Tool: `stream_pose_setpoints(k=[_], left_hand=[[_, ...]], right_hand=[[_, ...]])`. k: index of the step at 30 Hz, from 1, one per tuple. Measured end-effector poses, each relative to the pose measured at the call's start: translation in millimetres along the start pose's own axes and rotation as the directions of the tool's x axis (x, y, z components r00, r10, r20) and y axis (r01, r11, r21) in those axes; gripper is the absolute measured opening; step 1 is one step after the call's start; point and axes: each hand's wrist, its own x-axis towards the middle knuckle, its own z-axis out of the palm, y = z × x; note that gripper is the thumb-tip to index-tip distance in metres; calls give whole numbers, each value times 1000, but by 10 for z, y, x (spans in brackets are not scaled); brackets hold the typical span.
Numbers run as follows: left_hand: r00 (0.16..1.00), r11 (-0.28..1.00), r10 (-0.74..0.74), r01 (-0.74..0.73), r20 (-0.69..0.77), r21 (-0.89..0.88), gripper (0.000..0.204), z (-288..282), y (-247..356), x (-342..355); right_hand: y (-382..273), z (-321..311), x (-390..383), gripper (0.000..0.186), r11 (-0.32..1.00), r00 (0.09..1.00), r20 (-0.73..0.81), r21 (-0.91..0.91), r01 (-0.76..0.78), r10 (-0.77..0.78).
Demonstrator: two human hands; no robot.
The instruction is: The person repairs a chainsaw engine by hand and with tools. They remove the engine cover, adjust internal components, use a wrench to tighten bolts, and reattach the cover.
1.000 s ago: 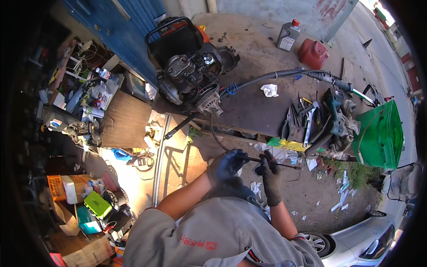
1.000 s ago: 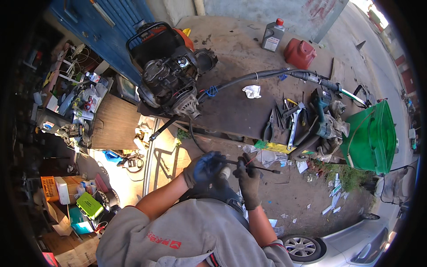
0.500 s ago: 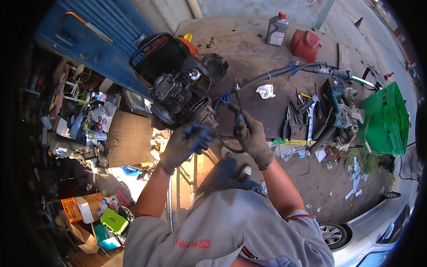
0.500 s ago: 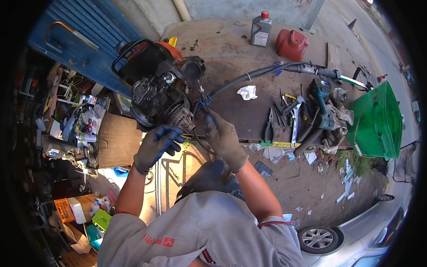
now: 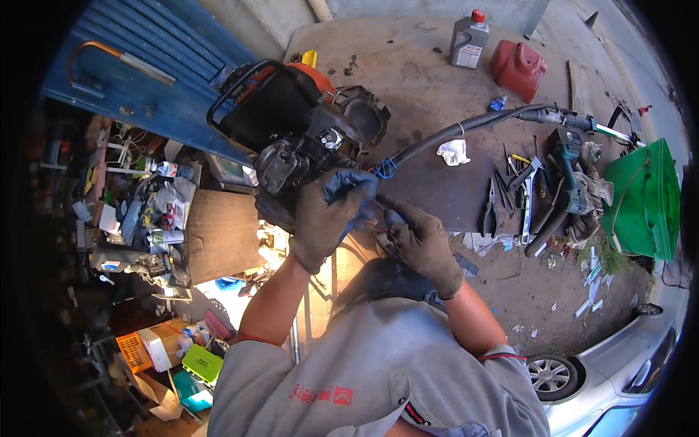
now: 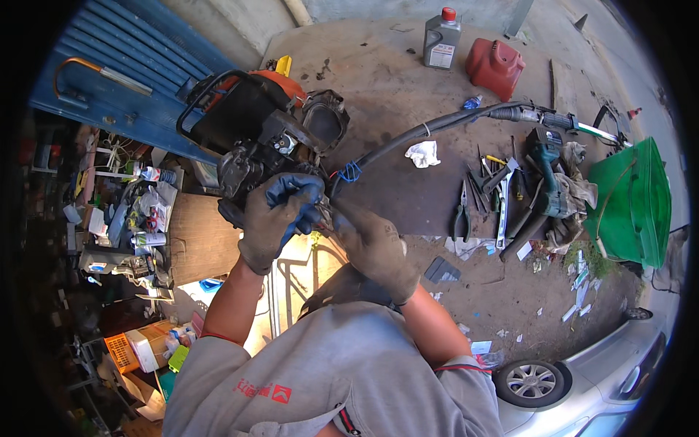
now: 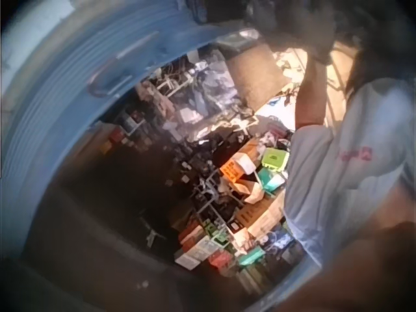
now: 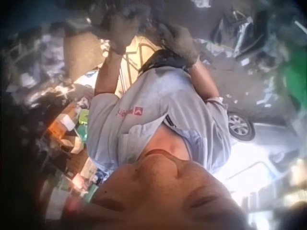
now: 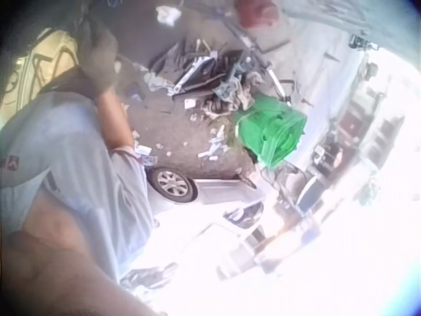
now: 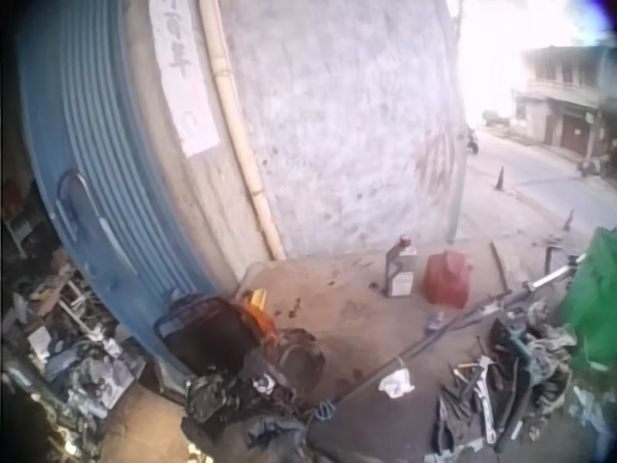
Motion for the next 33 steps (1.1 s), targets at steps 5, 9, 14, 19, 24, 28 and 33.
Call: stream_pose_setpoints(k=[5, 9, 14, 19, 24, 28, 33], left_hand=[[988, 989, -119, 126, -96, 74, 22, 40, 66, -21], [931, 843, 328, -214, -158, 493, 36, -265, 333, 2], [877, 487, 463, -375, 130, 789, 56, -800, 589, 348], [868, 389, 352, -476, 350, 789, 80, -883, 551, 574], [873, 356, 298, -477, 386, 804, 82, -858, 527, 681], [863, 329, 316, -490, 394, 807, 81, -858, 465, 736], [867, 285, 347, -461, 358, 840, 79, -858, 411, 734]], right_hand=[[-139, 207, 136, 36, 968, 986, -163, 245, 60, -20], [-85, 113, 406, 37, 993, 976, -209, 89, 78, -58], [63, 174, 564, 26, 999, 965, -260, -2, 46, -45], [43, 319, 607, 31, 999, 966, -256, -48, 8, -20], [21, 357, 636, 33, 997, 966, -259, -76, -5, -15], [-30, 395, 659, 35, 997, 968, -250, -69, -47, 29], [-60, 438, 707, 35, 996, 963, -268, -92, 4, -29]])
